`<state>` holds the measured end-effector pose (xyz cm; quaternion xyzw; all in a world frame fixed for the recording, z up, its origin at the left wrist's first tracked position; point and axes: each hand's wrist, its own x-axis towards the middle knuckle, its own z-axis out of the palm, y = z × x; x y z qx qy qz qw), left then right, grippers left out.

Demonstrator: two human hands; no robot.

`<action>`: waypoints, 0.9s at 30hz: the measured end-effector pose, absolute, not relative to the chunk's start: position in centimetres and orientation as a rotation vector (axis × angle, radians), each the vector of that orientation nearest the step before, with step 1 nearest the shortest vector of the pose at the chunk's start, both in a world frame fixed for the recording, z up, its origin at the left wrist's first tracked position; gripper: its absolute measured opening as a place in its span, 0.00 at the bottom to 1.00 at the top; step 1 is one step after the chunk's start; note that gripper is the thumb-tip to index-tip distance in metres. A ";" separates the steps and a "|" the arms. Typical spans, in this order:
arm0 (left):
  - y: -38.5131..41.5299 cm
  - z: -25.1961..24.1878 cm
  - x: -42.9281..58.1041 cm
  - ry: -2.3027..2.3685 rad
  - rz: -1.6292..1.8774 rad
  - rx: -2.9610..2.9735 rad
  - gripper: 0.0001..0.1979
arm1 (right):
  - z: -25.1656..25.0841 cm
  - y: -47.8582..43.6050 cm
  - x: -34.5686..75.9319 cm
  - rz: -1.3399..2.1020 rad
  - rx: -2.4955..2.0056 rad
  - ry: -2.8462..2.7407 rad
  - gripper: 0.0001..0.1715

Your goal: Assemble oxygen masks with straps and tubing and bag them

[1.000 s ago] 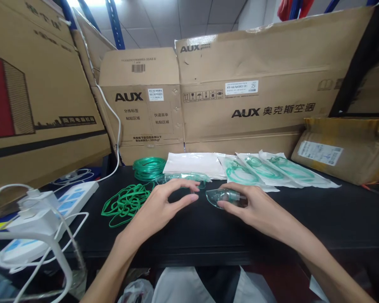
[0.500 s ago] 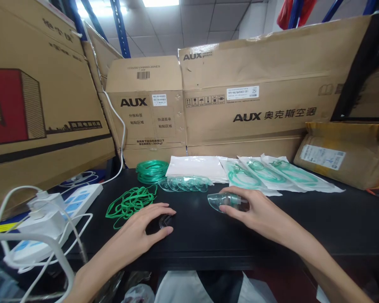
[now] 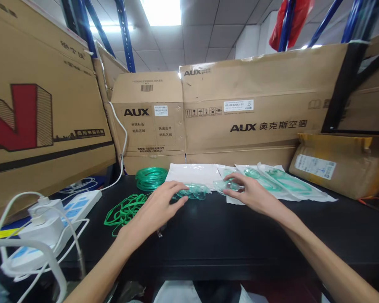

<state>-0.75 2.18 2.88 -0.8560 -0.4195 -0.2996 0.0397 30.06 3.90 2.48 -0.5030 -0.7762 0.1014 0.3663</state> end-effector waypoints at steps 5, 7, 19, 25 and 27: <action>7.1 3.2 1.0 -1.135 -0.803 -2.700 0.16 | 2.9 7.2 28.1 0.219 -1.274 -2.082 0.19; 8.2 2.8 1.1 -1.127 -0.773 -2.728 0.16 | 2.6 8.2 27.4 0.226 -1.264 -2.116 0.19; 9.7 1.8 1.0 -1.138 -0.829 -2.755 0.15 | 1.8 8.6 26.7 0.275 -1.180 -2.230 0.22; 9.7 1.7 0.9 -1.145 -0.843 -2.752 0.15 | 2.3 8.3 26.2 0.274 -1.100 -2.312 0.20; 9.7 1.7 0.9 -1.155 -0.845 -2.750 0.15 | 1.9 8.5 26.2 0.259 -1.109 -2.321 0.20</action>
